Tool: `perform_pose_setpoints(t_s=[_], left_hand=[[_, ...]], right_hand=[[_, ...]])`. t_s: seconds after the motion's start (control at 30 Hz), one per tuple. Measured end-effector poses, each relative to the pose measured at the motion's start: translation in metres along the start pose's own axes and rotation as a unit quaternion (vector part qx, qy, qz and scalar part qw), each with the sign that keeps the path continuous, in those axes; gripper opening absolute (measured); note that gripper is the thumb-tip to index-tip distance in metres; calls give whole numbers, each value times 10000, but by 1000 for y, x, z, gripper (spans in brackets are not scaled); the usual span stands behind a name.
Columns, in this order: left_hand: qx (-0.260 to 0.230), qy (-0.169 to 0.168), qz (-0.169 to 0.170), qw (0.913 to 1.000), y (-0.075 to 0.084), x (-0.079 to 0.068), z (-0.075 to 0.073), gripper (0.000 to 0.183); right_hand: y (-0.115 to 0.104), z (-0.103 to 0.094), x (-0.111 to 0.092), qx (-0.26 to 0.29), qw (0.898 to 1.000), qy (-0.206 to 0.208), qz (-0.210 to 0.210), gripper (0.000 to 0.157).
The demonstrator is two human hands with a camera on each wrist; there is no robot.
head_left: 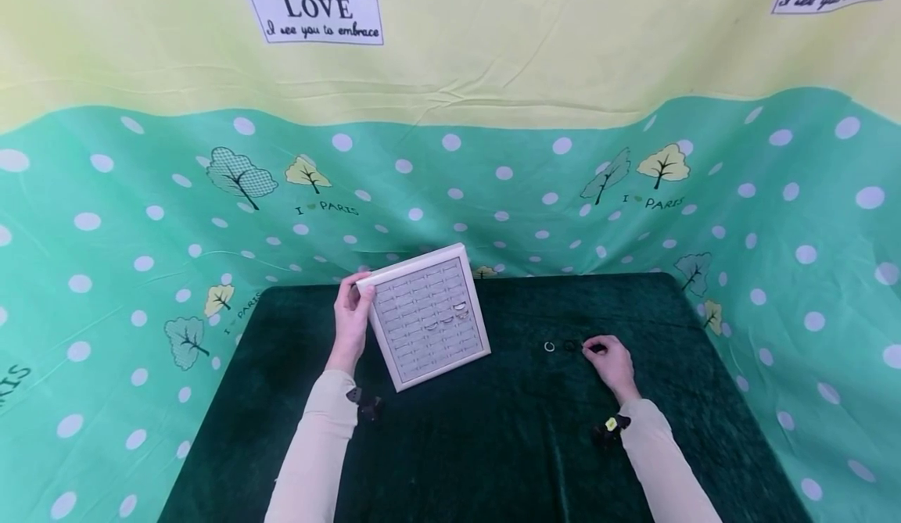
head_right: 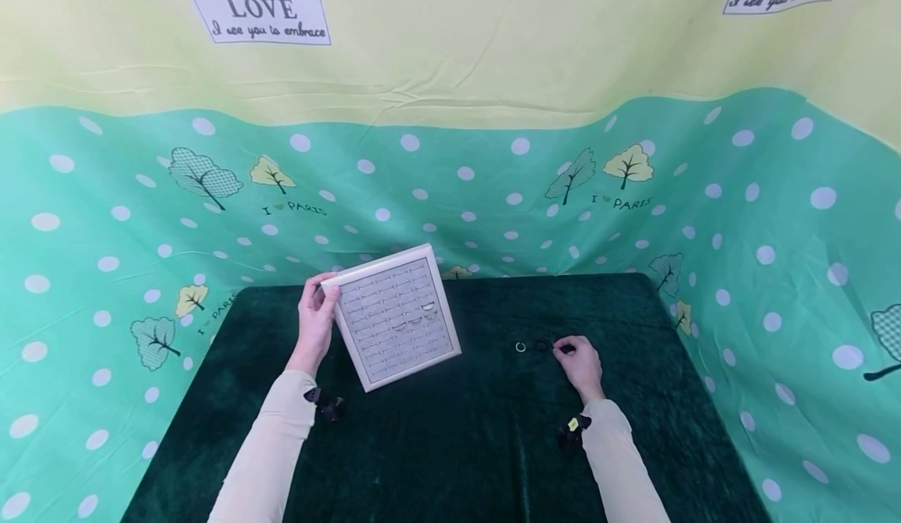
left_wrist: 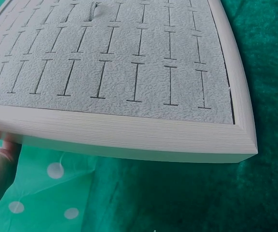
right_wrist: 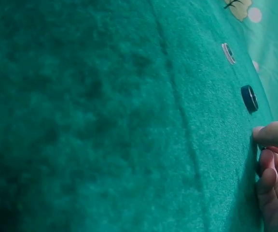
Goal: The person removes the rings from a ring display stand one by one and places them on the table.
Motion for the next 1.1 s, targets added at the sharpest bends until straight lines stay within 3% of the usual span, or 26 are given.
perform_pose_setpoints(t_s=[0.47,0.7,0.9,1.1], left_hand=[[32,36,-9,10000,0,0,0,34],[76,45,14,10000,1,-1,0,34],[95,48,28,9999,0,0,-1,34],[36,161,-9,9999,-19,6,-11,34]], right_hand=[[2,-2,-2,196,9995,232,-105,15],[2,0,-2,293,9996,-26,21,22],[-18,0,-3,507,9984,47,-258,24],[-50,7,-2,774,9941,272,-710,17]])
Point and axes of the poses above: each hand's wrist, its own x-axis towards the middle knuckle, its own z-axis out of the palm, y = z × x, the point moved 8 cm from there along x, towards the middle knuckle, and after that the axes turned 6 degrees about -x, right-handed, at the moved point
